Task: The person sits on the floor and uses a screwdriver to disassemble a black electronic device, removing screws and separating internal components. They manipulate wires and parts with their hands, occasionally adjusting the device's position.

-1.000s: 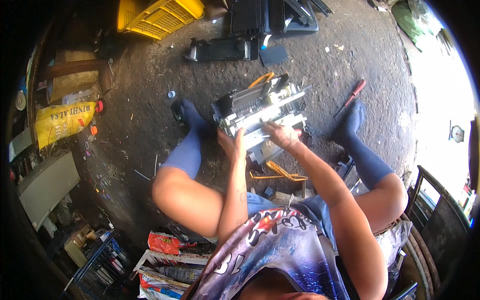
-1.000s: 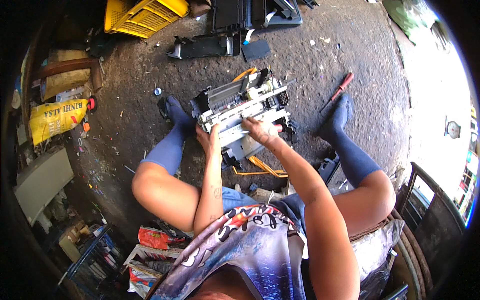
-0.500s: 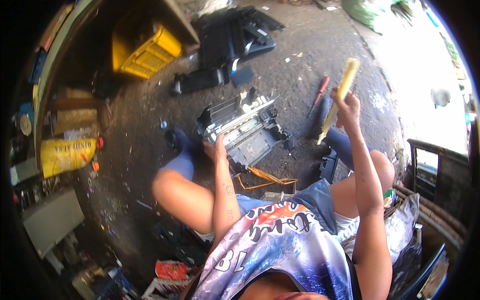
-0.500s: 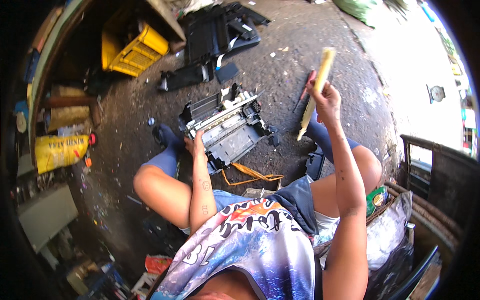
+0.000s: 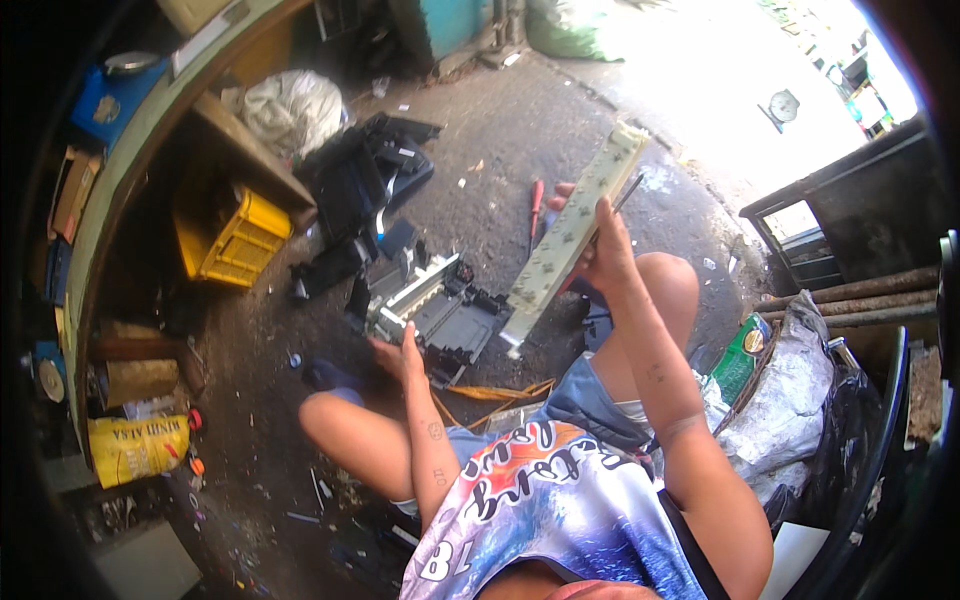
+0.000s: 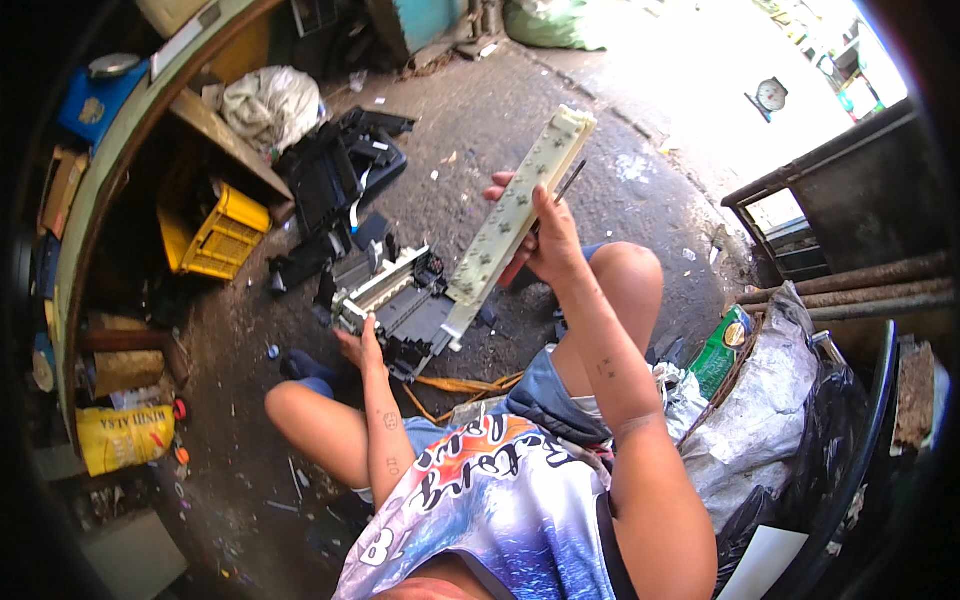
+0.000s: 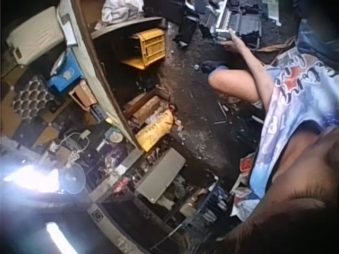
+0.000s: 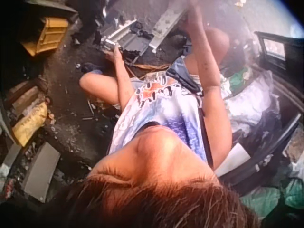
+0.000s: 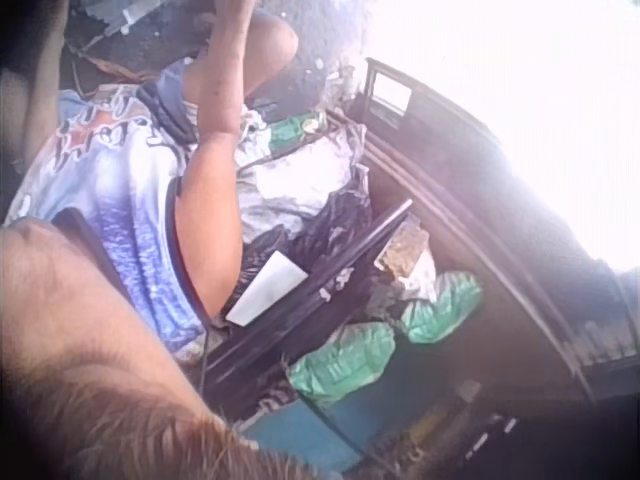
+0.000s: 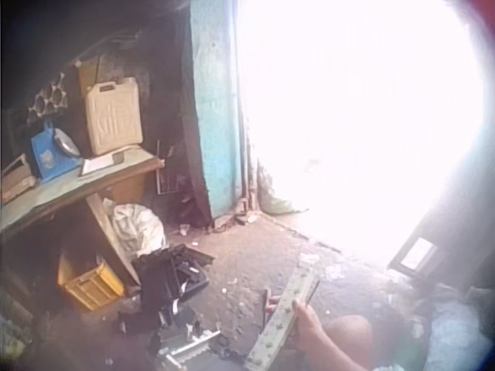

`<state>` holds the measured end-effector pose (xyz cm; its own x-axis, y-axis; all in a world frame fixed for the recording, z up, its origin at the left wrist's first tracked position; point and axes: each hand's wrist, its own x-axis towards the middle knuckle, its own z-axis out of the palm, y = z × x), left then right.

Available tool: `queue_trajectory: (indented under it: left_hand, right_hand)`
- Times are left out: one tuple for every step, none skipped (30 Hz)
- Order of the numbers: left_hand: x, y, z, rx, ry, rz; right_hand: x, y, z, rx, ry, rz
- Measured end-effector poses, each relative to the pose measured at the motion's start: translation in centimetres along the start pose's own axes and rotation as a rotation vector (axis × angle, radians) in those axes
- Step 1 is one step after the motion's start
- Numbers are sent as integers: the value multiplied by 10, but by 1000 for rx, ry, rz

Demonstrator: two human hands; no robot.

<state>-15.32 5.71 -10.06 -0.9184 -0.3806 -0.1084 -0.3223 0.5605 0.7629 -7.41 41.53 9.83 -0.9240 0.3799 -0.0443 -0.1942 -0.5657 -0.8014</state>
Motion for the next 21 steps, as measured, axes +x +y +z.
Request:
queue_trajectory:
  left_hand:
    - [-3,4,-3,-29,-13,7]
    - [4,-4,0,-49,3,30]
    - [-12,14,3,-41,-83,-5]
    - [-10,14,7,-77,-119,-2]
    - [-4,4,7,73,-28,-6]
    - [-6,4,8,104,-60,-26]
    - [3,-6,8,86,-86,-13]
    - [2,-8,4,93,-77,-35]
    - [3,-7,4,100,-69,-56]
    - [6,-4,7,91,-63,-91]
    - [2,0,5,92,-67,-128]
    - [-1,6,5,92,-72,-164]
    - [-2,9,8,69,-57,-162]
    - [-6,8,15,58,-57,-156]
    - [-5,1,17,41,-41,-148]
    - [2,-6,25,39,-16,-158]
    - [-4,-8,32,45,-26,-144]
    - [-1,-3,21,53,-5,-163]
    - [-3,0,26,59,-20,-176]
    - [8,-5,17,63,8,-162]
    - [7,-5,21,60,22,-137]
  right_hand:
    - [-6,-3,-1,36,-41,-21]
    - [-8,-6,-2,43,-27,-32]
    - [-17,-11,-15,83,-32,-74]
    - [-16,-12,-15,115,-11,-156]
    - [-14,-12,-7,156,-15,-182]
    - [-16,-16,-10,185,6,-214]
    - [-20,-20,-6,217,16,-204]
    - [-23,-22,-3,249,30,-189]
    - [-25,-27,-4,284,37,-159]
    - [-26,-32,-8,318,43,-129]
    - [-30,-36,-11,352,62,-96]
    - [-33,-38,-13,377,62,-109]
    - [-37,-43,-17,325,83,-118]
    - [-46,-55,-18,274,125,-131]
    - [-53,-67,-15,230,152,-142]
    - [-56,-78,-16,312,219,-209]
    - [-65,-94,-30,288,217,-277]
    - [-68,-113,-36,278,193,-333]
    - [-82,-137,-44,242,193,-407]
    - [-87,-154,-38,249,225,-474]
    - [-98,-173,-45,236,278,-554]
